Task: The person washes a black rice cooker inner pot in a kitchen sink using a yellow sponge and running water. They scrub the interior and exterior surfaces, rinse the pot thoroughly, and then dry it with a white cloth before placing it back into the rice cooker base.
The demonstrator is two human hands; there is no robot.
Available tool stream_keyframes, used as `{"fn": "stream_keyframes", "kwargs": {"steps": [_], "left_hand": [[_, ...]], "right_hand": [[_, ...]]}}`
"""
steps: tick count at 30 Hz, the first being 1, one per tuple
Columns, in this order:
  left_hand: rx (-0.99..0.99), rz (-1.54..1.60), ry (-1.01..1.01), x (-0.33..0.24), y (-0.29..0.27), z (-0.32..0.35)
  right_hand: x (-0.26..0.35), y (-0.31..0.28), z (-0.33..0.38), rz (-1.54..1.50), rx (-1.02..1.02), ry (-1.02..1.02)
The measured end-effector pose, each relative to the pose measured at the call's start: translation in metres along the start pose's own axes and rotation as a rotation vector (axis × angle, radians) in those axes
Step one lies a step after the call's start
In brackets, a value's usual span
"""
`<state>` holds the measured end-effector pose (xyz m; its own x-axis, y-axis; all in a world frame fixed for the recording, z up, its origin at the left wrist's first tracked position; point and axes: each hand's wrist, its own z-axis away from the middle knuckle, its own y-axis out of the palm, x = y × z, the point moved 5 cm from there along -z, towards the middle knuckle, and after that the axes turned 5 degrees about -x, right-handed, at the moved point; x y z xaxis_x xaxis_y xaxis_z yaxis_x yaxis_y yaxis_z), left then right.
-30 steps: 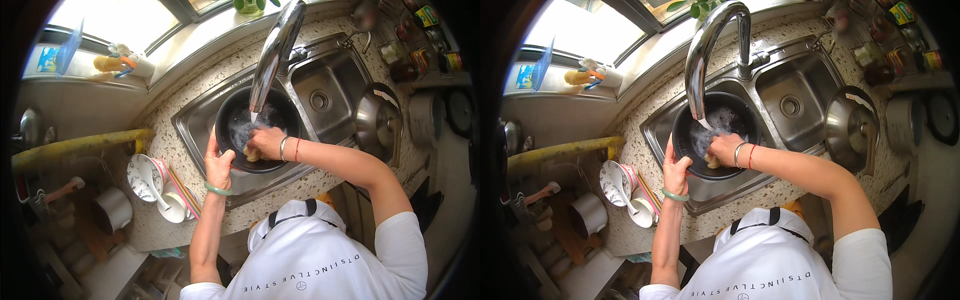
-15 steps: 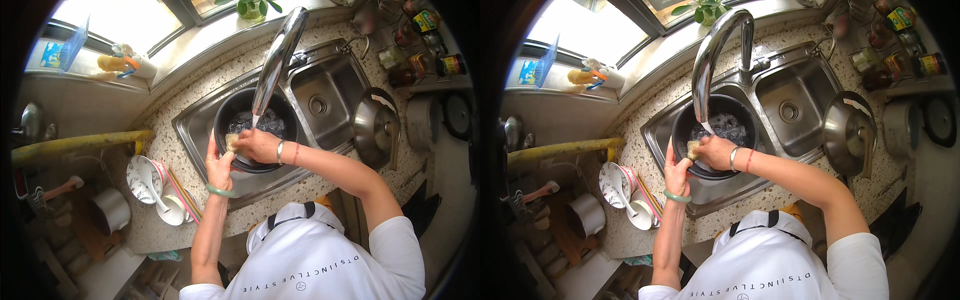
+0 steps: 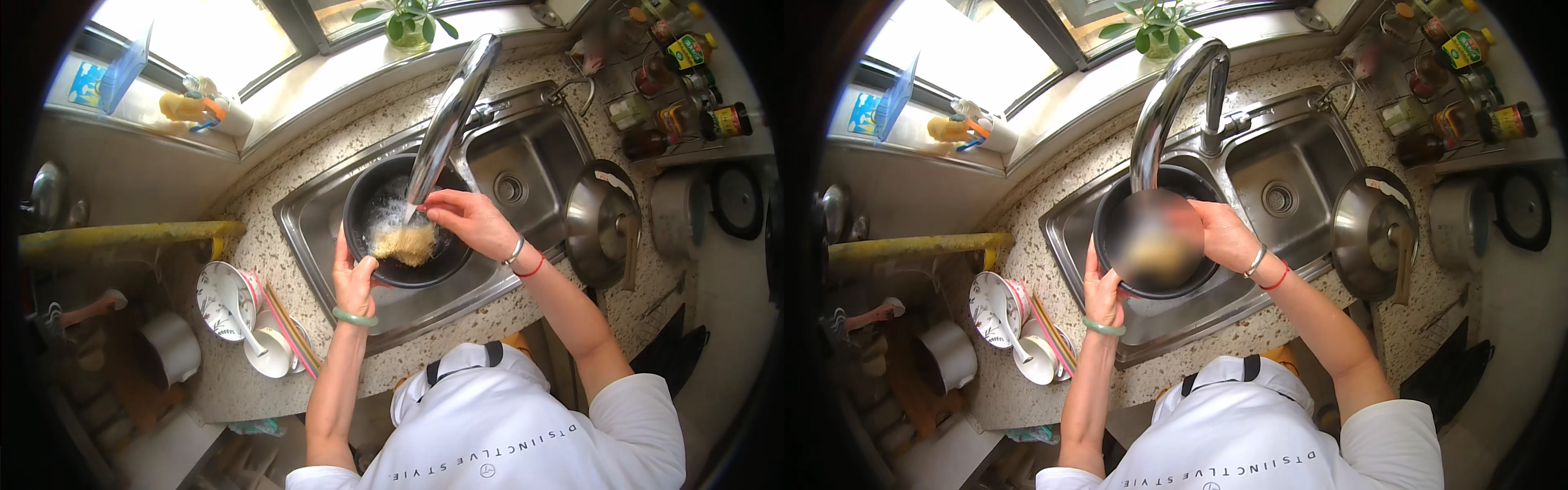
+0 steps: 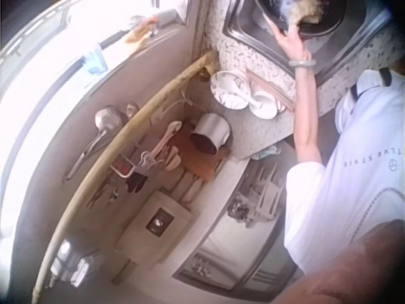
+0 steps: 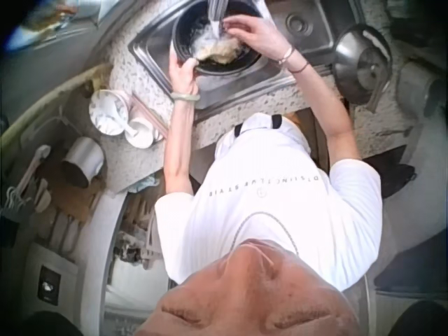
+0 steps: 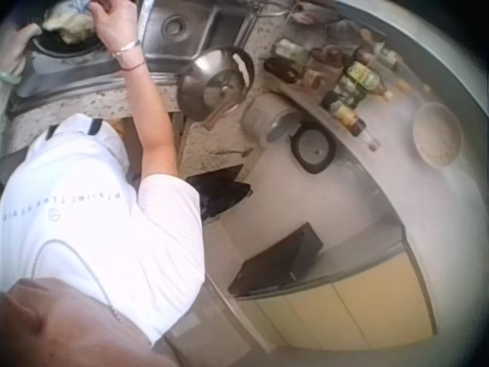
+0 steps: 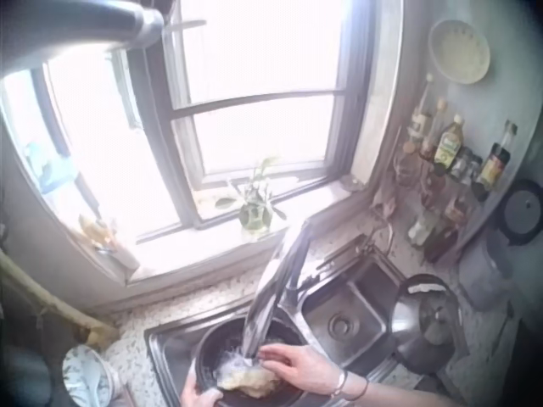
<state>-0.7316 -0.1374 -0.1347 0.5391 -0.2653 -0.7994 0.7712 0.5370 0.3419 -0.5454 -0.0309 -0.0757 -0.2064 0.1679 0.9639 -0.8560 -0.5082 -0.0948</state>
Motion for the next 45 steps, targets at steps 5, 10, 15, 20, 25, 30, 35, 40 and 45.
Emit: {"fn": "stream_keyframes", "kwargs": {"steps": [5,10,15,20,25,30,35,40,45], "left_hand": [[-0.008,0.003,0.034,0.005,-0.006,-0.004],[-0.003,0.015,0.041,0.002,0.003,-0.004],[0.024,0.008,0.041,0.002,0.009,-0.007],[0.021,-0.01,0.023,0.002,0.011,-0.008],[0.016,-0.028,0.016,0.003,0.004,-0.005],[0.064,-0.033,-0.014,0.0,0.0,0.004],[0.065,-0.06,-0.054,-0.01,-0.011,0.025],[0.079,-0.058,-0.111,-0.023,-0.017,0.045],[0.111,-0.097,-0.086,-0.033,-0.018,0.048]], "right_hand": [[-0.007,-0.055,-0.018,-0.396,-0.458,-0.067],[-0.048,-0.124,-0.054,-0.234,-0.89,-0.104],[-0.057,-0.139,-0.082,-0.244,-0.873,-0.147],[-0.057,-0.132,-0.07,-0.293,-0.794,-0.205],[0.009,-0.069,-0.022,0.361,-0.705,-0.525],[0.002,0.049,0.002,0.851,0.025,-0.606],[-0.041,0.087,0.001,1.031,0.236,-0.425],[-0.024,0.08,0.0,0.937,0.012,-0.407],[-0.028,0.115,0.02,1.02,0.255,-0.548]]}}
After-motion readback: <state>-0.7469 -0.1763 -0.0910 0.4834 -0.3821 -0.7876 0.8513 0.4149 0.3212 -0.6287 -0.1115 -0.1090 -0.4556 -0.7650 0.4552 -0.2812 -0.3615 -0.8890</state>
